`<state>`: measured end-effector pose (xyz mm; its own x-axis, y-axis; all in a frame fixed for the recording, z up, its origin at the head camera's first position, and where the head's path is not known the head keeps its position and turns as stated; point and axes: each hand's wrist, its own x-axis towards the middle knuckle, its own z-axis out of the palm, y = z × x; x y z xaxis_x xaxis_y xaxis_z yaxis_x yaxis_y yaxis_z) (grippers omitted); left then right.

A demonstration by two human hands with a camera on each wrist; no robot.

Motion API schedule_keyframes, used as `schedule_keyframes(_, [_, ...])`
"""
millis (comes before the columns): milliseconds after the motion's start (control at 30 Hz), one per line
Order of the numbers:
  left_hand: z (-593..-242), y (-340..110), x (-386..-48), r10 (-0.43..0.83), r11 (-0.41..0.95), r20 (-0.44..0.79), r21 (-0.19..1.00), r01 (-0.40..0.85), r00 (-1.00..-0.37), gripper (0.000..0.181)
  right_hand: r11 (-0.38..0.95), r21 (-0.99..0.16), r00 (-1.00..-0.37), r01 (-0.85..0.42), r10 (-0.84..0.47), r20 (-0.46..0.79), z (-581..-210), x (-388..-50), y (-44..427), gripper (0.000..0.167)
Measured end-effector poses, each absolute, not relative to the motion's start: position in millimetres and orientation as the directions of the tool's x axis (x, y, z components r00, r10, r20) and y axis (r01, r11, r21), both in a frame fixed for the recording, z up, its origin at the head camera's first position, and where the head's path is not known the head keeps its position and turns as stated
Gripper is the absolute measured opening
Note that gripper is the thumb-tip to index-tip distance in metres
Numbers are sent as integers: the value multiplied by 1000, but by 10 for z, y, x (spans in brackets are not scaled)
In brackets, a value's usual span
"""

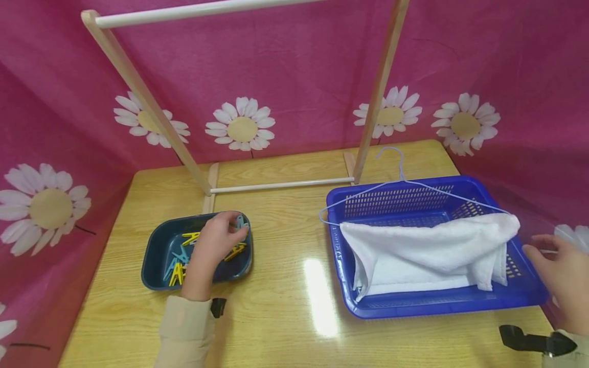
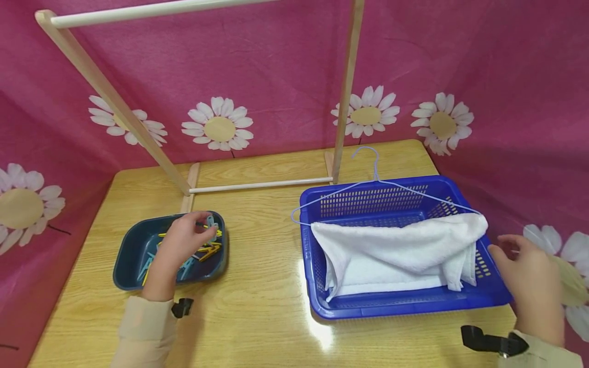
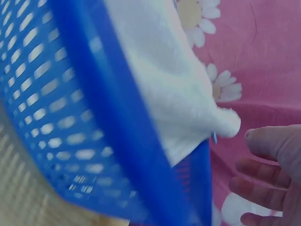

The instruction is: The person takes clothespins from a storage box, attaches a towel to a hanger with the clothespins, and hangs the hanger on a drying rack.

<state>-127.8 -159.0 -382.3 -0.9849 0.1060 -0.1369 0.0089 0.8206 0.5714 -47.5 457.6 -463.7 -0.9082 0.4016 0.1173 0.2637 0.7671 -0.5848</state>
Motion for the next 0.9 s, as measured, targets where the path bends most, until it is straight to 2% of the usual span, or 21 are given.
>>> schedule_keyframes(133, [-3785,-1536,-1295,114,811,-128,584,18,-985,44,812,-529,-922,248,365,128,-4427,-616,4435,32])
schedule_keyframes(233, [-3754,-1494,-1298,124,801,-111,597,34,-986,43,849,-486,-937,207,315,152,-4051,-656,4097,29])
schedule_keyframes(300, [-3732,-1473,-1296,131,796,-97,603,46,-987,43,877,-441,-947,190,283,154,-3936,-715,3988,35])
schedule_keyframes(367, [-3719,-1462,-1294,134,793,-91,607,52,-987,43,889,-428,-956,162,249,155,-3850,-772,3894,35])
schedule_keyframes(500, [-3719,-1460,-1287,132,791,-92,610,49,-987,41,906,-400,-964,136,214,157,-3798,-920,3794,32])
schedule_keyframes(800, [-3735,-1490,-1270,127,795,-78,604,55,-989,41,902,-430,-992,-28,30,126,-3807,-1318,3711,29])
schedule_keyframes(900, [-3735,-1507,-1261,130,796,-82,603,55,-988,41,899,-436,-996,-46,-10,85,-3831,-1444,3676,31])
